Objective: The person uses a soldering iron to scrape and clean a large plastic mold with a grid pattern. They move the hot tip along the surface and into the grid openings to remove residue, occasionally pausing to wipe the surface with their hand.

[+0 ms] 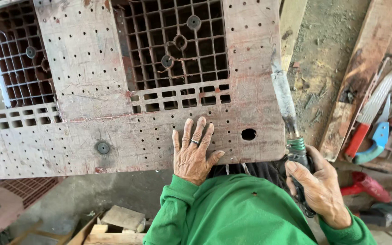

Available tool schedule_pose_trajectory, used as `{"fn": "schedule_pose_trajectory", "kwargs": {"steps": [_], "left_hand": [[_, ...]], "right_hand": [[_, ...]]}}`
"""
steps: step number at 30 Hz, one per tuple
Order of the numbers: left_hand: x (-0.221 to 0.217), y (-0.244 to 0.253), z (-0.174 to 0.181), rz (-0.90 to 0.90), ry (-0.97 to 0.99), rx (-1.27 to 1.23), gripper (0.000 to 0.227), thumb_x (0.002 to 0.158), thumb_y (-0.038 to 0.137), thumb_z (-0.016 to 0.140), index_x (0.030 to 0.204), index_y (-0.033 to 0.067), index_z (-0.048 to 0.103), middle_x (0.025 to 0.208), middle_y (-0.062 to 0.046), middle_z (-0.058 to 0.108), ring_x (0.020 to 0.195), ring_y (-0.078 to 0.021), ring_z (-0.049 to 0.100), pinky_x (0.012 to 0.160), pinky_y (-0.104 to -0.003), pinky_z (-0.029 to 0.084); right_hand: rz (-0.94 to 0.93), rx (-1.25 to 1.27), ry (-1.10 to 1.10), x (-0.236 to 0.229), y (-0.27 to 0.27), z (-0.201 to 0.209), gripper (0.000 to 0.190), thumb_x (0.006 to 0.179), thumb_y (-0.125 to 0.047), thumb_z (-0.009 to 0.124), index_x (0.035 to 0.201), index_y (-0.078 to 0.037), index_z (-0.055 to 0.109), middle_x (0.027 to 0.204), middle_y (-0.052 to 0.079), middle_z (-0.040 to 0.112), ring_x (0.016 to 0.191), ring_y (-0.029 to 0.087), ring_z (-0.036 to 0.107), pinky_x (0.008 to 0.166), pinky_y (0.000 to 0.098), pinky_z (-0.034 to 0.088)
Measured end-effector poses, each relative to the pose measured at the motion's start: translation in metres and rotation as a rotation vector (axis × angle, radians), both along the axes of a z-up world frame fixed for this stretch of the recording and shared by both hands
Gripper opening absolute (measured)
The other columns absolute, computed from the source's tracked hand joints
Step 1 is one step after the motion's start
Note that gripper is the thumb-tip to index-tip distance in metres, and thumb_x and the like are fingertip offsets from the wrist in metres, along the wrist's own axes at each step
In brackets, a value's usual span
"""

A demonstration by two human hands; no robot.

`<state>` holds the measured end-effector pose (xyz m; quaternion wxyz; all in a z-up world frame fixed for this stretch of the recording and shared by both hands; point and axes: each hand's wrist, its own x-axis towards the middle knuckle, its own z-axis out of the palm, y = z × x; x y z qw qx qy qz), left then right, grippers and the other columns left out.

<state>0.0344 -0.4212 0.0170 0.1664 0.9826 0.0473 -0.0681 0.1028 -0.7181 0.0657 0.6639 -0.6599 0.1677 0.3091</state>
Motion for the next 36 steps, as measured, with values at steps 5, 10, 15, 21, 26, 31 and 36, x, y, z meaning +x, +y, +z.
{"fn": "schedule_pose_trajectory", "kwargs": {"steps": [5, 10, 15, 21, 26, 31, 36], "left_hand": [[0.011, -0.010, 0.002, 0.095, -0.018, 0.006, 0.075, 0.098, 0.063, 0.050, 0.160, 0.0221, 0.037, 0.170, -0.001, 0.023, 0.158, -0.0321, 0.013, 0.125, -0.063, 0.008], [0.029, -0.005, -0.004, 0.041, -0.008, -0.061, 0.073, 0.099, 0.056, 0.055, 0.159, 0.0179, 0.038, 0.170, -0.006, 0.021, 0.158, -0.0347, 0.013, 0.124, -0.064, 0.010], [0.054, 0.013, -0.002, -0.062, 0.048, -0.182, 0.078, 0.095, 0.053, 0.062, 0.158, 0.0140, 0.038, 0.169, -0.008, 0.021, 0.158, -0.0347, 0.014, 0.123, -0.065, 0.014], [0.058, 0.040, 0.007, -0.229, -0.226, -0.480, 0.033, 0.099, 0.029, 0.074, 0.124, 0.0094, 0.070, 0.147, -0.007, 0.061, 0.154, -0.0306, 0.042, 0.130, -0.058, 0.025], [0.056, 0.045, 0.009, -0.307, -0.291, -0.626, 0.021, 0.096, 0.022, 0.080, 0.108, 0.0059, 0.074, 0.125, -0.007, 0.071, 0.145, -0.0300, 0.053, 0.131, -0.054, 0.031], [0.052, 0.045, 0.005, -0.287, -0.302, -0.674, 0.016, 0.096, 0.020, 0.079, 0.103, 0.0065, 0.074, 0.119, -0.006, 0.071, 0.144, -0.0280, 0.054, 0.131, -0.053, 0.034], [0.051, 0.048, -0.001, -0.284, -0.307, -0.682, 0.015, 0.095, 0.020, 0.080, 0.099, 0.0068, 0.075, 0.116, -0.005, 0.072, 0.142, -0.0274, 0.055, 0.127, -0.053, 0.036]], "right_hand": [[0.040, 0.015, 0.004, 0.027, 0.022, -0.019, 0.056, 0.088, -0.015, 0.070, 0.138, 0.003, 0.052, 0.078, 0.008, 0.060, 0.050, 0.015, 0.056, 0.043, 0.0292, 0.046], [0.036, -0.021, -0.093, 0.035, 0.051, -0.044, 0.052, 0.091, -0.013, 0.071, 0.136, 0.005, 0.053, 0.083, 0.006, 0.060, 0.055, 0.012, 0.057, 0.046, 0.0268, 0.047], [-0.026, -0.064, -0.110, 0.033, 0.077, -0.051, 0.048, 0.091, -0.011, 0.070, 0.135, 0.003, 0.055, 0.083, 0.004, 0.062, 0.055, 0.010, 0.057, 0.046, 0.0254, 0.047], [-0.037, -0.196, -0.187, 0.037, 0.086, -0.044, 0.038, 0.096, -0.009, 0.067, 0.130, 0.004, 0.059, 0.079, 0.005, 0.063, 0.056, 0.011, 0.056, 0.048, 0.0261, 0.046], [-0.023, -0.161, -0.222, 0.043, 0.094, -0.034, 0.036, 0.100, -0.008, 0.067, 0.131, 0.006, 0.056, 0.086, 0.006, 0.062, 0.060, 0.012, 0.057, 0.053, 0.0259, 0.047], [0.000, -0.229, -0.216, 0.040, 0.096, -0.032, 0.032, 0.101, -0.010, 0.068, 0.126, 0.007, 0.057, 0.080, 0.008, 0.061, 0.059, 0.014, 0.056, 0.051, 0.0270, 0.045], [-0.009, -0.213, -0.227, 0.041, 0.094, -0.034, 0.030, 0.102, -0.013, 0.068, 0.122, 0.006, 0.057, 0.084, 0.007, 0.062, 0.060, 0.013, 0.057, 0.053, 0.0258, 0.046]]}}
